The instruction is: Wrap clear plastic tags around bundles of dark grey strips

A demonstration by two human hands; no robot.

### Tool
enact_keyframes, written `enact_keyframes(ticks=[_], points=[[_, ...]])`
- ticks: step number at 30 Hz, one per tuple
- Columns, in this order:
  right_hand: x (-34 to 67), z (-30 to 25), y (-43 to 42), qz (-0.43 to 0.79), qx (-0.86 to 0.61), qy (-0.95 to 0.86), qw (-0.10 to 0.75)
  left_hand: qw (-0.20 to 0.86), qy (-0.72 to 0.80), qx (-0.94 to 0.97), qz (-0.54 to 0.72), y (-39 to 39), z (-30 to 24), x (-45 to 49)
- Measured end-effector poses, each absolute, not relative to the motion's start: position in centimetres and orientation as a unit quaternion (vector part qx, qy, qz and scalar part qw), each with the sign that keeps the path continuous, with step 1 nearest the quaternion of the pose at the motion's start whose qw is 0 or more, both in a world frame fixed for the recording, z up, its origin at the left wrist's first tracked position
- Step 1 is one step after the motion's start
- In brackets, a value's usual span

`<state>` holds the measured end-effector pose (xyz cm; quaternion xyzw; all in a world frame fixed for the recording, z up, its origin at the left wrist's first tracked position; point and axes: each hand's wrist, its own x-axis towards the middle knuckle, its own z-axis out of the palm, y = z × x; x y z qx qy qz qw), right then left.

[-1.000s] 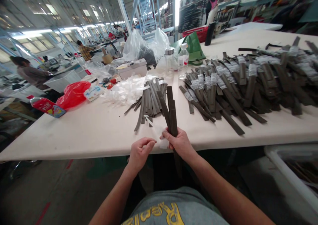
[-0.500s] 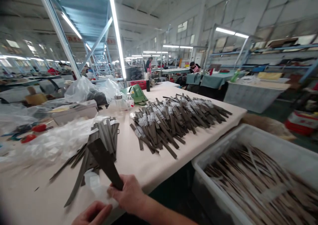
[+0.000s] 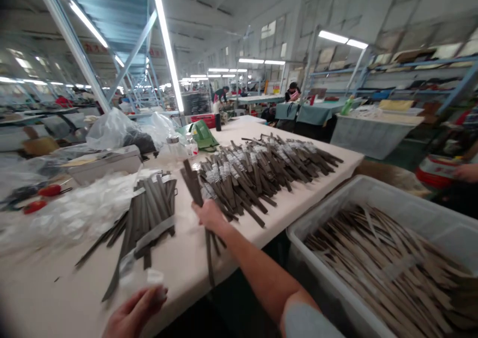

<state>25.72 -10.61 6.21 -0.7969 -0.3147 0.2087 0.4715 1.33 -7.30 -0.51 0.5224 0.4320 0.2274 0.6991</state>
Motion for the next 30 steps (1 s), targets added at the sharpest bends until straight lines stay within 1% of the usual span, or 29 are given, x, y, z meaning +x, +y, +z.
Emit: enact_keyframes(ticks=[4, 10, 14, 19, 21, 25, 30], points=[[27.5, 7.2, -11.6, 0.184, -0.806, -0.296, 0.479, 0.758, 0.442, 0.401, 0.264, -6.7, 0.3, 1.4], [27.2, 6.5, -15.2, 0.141, -0.797, -0.321, 0.493, 0.789, 0.399, 0.307, 0.352, -5.6, -0.1, 2.0], [24.4, 6.1, -18.6, 0.195, -0.778, -0.350, 0.484, 0.801, 0.387, 0.251, 0.382, -5.5, 0.0, 2.5], [19.7, 3.3, -22.4, 0.334, -0.735, -0.405, 0.428, 0.809, 0.386, 0.206, 0.391, -5.4, 0.2, 3.0], [18.1, 2.1, -23.7, 0.369, -0.727, -0.421, 0.397, 0.809, 0.383, 0.206, 0.395, -5.4, 0.4, 3.0], [16.2, 0.8, -25.4, 0.382, -0.727, -0.451, 0.349, 0.810, 0.377, 0.204, 0.400, -5.4, 0.7, 3.0], [15.6, 0.8, -26.1, 0.372, -0.721, -0.494, 0.314, 0.816, 0.352, 0.205, 0.410, -5.7, 0.8, 3.1]])
